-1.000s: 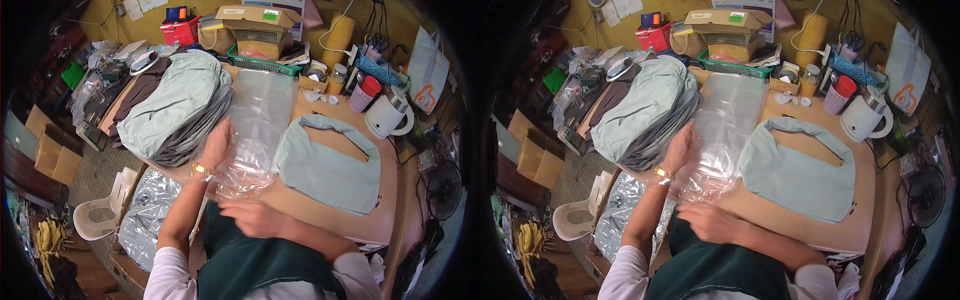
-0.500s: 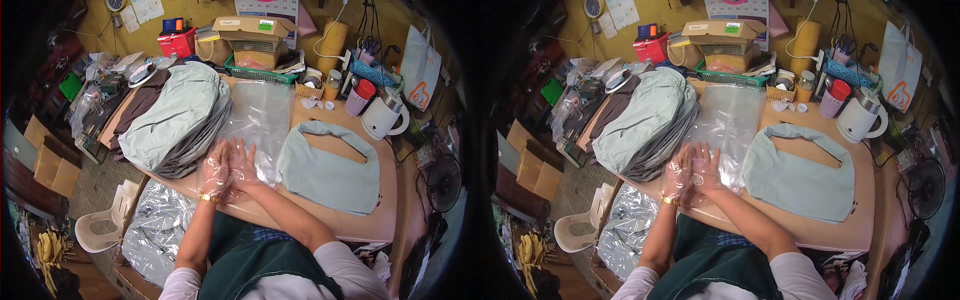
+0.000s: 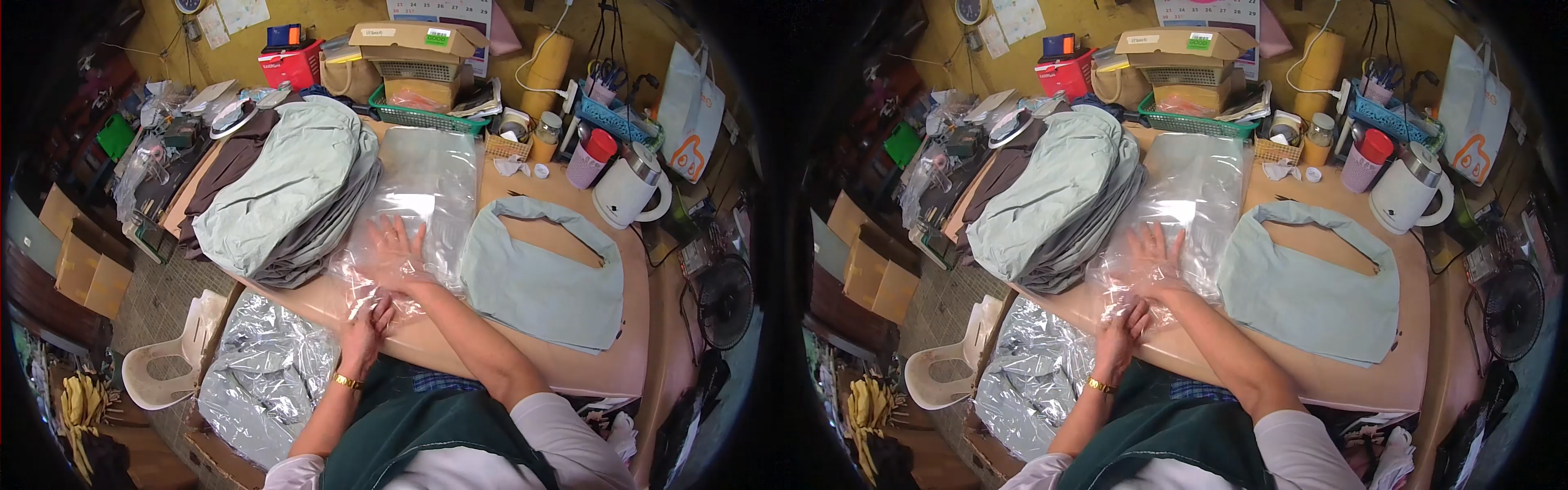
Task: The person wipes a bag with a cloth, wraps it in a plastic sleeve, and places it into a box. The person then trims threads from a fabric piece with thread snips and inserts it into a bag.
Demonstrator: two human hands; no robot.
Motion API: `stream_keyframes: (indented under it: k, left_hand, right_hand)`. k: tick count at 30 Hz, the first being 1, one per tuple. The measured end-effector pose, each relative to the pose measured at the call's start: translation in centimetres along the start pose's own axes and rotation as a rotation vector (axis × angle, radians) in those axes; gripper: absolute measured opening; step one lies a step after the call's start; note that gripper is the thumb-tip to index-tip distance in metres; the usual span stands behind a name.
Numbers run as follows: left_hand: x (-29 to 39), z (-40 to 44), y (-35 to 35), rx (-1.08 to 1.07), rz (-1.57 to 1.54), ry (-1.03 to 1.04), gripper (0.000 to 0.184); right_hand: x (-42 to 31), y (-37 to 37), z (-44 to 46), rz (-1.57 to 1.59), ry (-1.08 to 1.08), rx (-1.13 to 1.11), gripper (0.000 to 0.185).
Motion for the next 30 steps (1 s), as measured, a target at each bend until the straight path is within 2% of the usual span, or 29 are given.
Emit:
stream_keyframes:
  k: [1, 2, 3, 5, 7, 9, 10, 12, 14, 15, 16, 17, 19, 20, 21, 23, 24, 27, 29, 30]
  left_hand:
    - [-0.3, 0.7, -0.8, -0.053, 0.171, -0.026, 0.036]
    - [-0.4, 1.3, -1.8, -0.127, 0.215, -0.056, 0.030]
    - [0.8, 0.6, -1.9, -0.127, 0.212, -0.056, 0.030]
    - [7.2, -3.2, 1.2, -0.085, 1.450, 0.623, 0.023]
    - [8.2, -4.9, 1.7, -0.047, 1.424, 0.642, 0.021]
    - [8.3, -4.7, 1.6, -0.060, 1.520, 0.418, 0.022]
    - [8.3, -4.6, 1.4, -0.057, 1.523, 0.421, 0.022]
    - [10.1, -4.7, 1.3, -0.048, 1.215, 0.646, 0.023]
    - [9.5, -3.6, 0.4, -0.075, 1.265, 0.656, 0.024]
    - [8.7, -3.5, 0.4, -0.114, 1.310, 0.658, 0.024]
    - [8.7, -4.8, 1.6, -0.136, 1.240, 0.530, 0.024]
    - [7.5, -4.9, 0.9, -0.132, 1.244, 0.512, 0.024]
    - [6.0, -4.3, 0.1, -0.061, 1.582, 0.637, 0.026]
    - [6.8, -4.9, 0.4, -0.068, 1.481, 0.728, 0.031]
    - [6.9, -5.4, 0.2, -0.065, 1.489, 0.719, 0.031]
    - [7.0, -6.1, -0.4, -0.040, 1.471, 0.612, 0.034]
    - [6.9, -6.7, -0.5, -0.035, 1.475, 0.606, 0.034]
    - [6.3, -7.7, -0.8, -0.083, 1.378, 0.551, 0.036]
    - [4.9, -7.9, -1.8, -0.071, 1.306, 0.401, 0.037]
    - [4.3, -8.0, -1.9, -0.070, 1.305, 0.394, 0.037]
  right_hand:
    - [-0.8, -0.4, -0.2, -0.061, 0.009, -0.071, 0.097]
    - [-1.9, -1.3, -1.1, 0.095, -0.003, -0.096, 0.108]
    - [-1.7, -1.4, -1.2, 0.092, -0.005, -0.097, 0.108]
    - [-1.1, -0.9, -1.1, 0.081, -0.026, -0.134, 0.109]
    - [-0.8, -1.1, -0.4, 0.079, -0.028, -0.132, 0.103]
    - [-0.7, -1.4, 0.4, 0.002, 0.017, -0.116, 0.099]
    - [-1.5, -1.5, 0.1, -0.046, 0.008, -0.082, 0.098]
    - [-3.1, -0.6, -2.2, -0.013, -0.042, -0.155, 0.096]
    - [-3.7, 2.1, -5.7, 0.010, -0.107, -0.237, 0.095]
    - [-4.5, 1.5, -7.8, -0.086, -0.324, 0.095, 0.092]
    - [-5.3, -0.2, -9.1, -0.119, -0.433, 0.248, 0.091]
    - [-5.9, -1.8, -10.7, -0.164, -0.530, 0.413, 0.090]
    - [-4.6, -0.3, -8.7, -0.120, -0.331, -0.526, 0.084]
    - [-4.1, 0.4, -8.6, -0.169, -0.366, -0.498, 0.081]
    - [-3.5, 1.3, -8.5, -0.159, -0.369, -0.504, 0.081]
    - [-3.0, 1.4, -7.7, -0.184, -0.455, -0.417, 0.076]
    - [-3.7, -1.2, -7.6, -0.081, -0.493, -0.372, 0.072]
    - [-3.4, -1.6, -7.1, -0.164, -0.490, -0.242, 0.066]
    - [-4.1, -0.6, -6.6, -0.136, -0.409, -0.360, 0.073]
    - [-4.0, -1.9, -5.3, -0.033, -0.303, -0.089, 0.079]
Point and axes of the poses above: each hand's wrist, its own z-axis towards the middle knuckle, its own y-axis out of the palm, x = y × z, the point moved 10 cm from there along z, towards the middle knuckle, and after that the axes turned 5 degrees about x, right-handed, at the moved point
